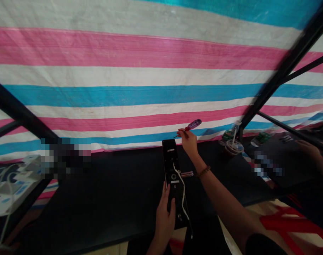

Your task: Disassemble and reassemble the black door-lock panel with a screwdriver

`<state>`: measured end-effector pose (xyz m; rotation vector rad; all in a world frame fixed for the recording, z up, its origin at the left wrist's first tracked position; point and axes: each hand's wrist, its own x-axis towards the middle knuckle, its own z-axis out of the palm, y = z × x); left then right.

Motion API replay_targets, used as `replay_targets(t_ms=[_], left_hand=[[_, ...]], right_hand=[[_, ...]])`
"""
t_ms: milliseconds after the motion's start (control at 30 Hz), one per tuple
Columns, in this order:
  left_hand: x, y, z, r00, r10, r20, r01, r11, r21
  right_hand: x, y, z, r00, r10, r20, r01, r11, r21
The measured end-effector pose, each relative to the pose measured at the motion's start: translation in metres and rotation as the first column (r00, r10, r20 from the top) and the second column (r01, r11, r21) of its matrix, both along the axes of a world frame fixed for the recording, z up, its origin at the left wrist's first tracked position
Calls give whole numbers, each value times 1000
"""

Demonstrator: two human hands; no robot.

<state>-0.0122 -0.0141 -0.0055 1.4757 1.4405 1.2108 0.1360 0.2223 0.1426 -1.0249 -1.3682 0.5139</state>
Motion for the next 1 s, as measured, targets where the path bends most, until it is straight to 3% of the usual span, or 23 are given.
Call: replay_targets(t_ms=[133, 400, 600, 1000], left_hand=[[0, 1, 1, 1000, -3, 15, 3, 1000, 0], [1, 2, 2, 999, 12, 29, -12, 1000, 0], [1, 3, 3, 1000, 15, 23, -14, 1000, -16], [0, 3, 4, 1000, 11, 20, -11, 1000, 2]], right_hand=[[2, -5, -1, 999, -8, -46, 7, 1000, -19], [3, 1, -13, 999, 15, 29, -14, 999, -31], [5, 1, -12, 990, 44, 132, -44, 999, -3], [8, 3, -5, 993, 91, 75, -88, 995, -35]])
